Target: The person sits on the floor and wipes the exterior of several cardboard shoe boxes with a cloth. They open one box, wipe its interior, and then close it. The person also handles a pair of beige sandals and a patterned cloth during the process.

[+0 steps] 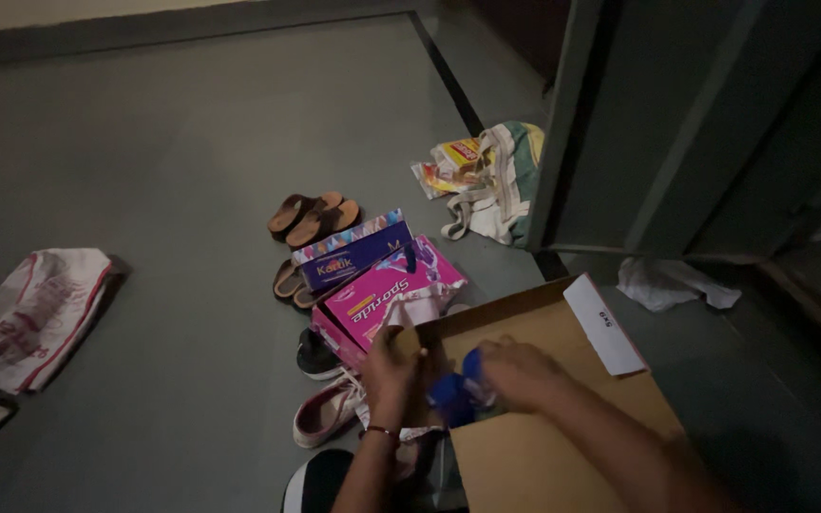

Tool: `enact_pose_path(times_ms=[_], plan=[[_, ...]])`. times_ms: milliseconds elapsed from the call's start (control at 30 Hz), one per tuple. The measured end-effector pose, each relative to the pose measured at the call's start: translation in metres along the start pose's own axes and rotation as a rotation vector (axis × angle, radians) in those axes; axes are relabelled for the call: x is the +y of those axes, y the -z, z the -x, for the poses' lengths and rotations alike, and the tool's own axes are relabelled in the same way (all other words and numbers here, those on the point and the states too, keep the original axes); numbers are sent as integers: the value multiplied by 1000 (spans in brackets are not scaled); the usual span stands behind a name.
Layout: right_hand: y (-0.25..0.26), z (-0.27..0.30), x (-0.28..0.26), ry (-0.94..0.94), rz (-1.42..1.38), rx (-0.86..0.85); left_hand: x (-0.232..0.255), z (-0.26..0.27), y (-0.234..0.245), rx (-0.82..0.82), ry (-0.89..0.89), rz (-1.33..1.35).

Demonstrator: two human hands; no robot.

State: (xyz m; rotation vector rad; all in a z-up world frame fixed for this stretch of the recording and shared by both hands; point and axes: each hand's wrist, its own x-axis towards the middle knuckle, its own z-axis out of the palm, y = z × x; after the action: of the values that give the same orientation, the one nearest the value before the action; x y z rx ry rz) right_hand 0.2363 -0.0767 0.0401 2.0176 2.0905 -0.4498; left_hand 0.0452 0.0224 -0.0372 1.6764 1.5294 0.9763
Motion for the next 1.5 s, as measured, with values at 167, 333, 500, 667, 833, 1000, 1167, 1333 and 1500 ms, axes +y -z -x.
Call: enact_pose_path(times_ms=[167,333,500,667,833,1000,1167,1333,1500], plan=[[-14,-10,46,-220,396,-32,10,8,15,-15,-55,25],[1,-3,72,-435,275,-169,10,9,7,4,-64,89],[-11,-14,59,-513,141,-140,11,6,2,20,-102,104],[-65,-36,64,-512,88,252,21,12,-2,-4,-19,24],[-54,-54,64,-432,-228,426,31,16,5,-6,0,-31],[-32,-61,-4,-143,-561,221,29,20,6,12,17,18],[-49,-60,-20,-110,-315,70,30,20,8,26,3,19],[-77,-79,-10,-48,-19,62,32,25,5,41,-80,-24],[-82,-81,-3,-54,98,7,28,28,5,63,-156,-1]])
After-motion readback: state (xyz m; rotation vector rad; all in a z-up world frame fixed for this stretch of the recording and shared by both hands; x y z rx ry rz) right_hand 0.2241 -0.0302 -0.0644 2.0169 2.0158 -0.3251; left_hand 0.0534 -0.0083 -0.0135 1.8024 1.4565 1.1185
